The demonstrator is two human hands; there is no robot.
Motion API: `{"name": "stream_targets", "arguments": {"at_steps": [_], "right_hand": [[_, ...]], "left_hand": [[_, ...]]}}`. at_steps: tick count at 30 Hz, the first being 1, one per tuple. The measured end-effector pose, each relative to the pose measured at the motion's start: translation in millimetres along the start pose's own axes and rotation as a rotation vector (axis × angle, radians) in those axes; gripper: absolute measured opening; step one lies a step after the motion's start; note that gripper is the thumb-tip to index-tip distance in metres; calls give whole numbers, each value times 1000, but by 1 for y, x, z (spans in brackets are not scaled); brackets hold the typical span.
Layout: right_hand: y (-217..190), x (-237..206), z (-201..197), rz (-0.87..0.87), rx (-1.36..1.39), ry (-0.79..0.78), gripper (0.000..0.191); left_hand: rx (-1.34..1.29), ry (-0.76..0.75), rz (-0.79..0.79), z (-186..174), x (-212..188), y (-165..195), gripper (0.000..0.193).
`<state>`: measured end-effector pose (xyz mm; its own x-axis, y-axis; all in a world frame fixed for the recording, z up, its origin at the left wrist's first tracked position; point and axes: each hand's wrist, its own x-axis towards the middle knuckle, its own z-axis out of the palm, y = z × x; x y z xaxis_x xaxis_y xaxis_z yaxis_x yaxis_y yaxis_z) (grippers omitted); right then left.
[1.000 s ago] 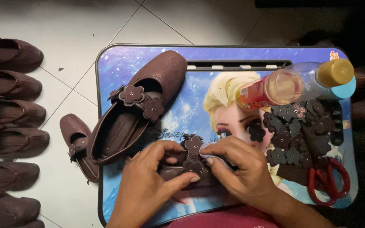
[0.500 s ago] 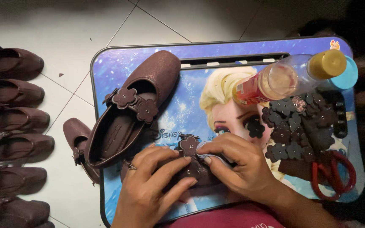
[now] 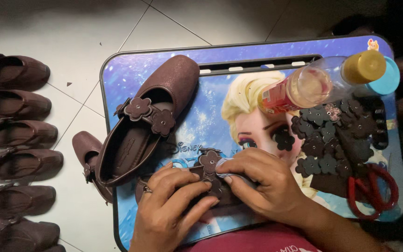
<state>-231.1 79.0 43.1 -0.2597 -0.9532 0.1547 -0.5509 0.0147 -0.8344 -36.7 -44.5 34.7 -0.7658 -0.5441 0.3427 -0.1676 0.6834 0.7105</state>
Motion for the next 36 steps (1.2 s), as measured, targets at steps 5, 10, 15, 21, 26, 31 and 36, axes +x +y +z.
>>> {"name": "stream_targets", "arguments": {"at_steps": [5, 10, 15, 21, 26, 31, 36], "right_hand": [[0, 1, 0, -8, -21, -9, 21], [-1, 1, 1, -5, -20, -4, 20], [-1, 1, 0, 2, -27, -11, 20], [-2, 1, 0, -9, -15, -7, 21], [-3, 3, -3, -15, 52, -46, 24], [-4, 5, -6, -39, 58, -100, 22], [-6, 8, -6, -77, 79, -109, 19]], "left_hand": [[-1, 12, -43, 0, 0, 1, 41], [-11, -28, -34, -2, 1, 0, 40], [-26, -31, -20, -2, 3, 0, 37], [-74, -66, -223, -6, 6, 1, 42], [46, -196, -229, -6, 7, 4, 33], [-4, -173, -285, 0, 7, 5, 31], [-25, -127, -260, 3, 6, 4, 28]]}}
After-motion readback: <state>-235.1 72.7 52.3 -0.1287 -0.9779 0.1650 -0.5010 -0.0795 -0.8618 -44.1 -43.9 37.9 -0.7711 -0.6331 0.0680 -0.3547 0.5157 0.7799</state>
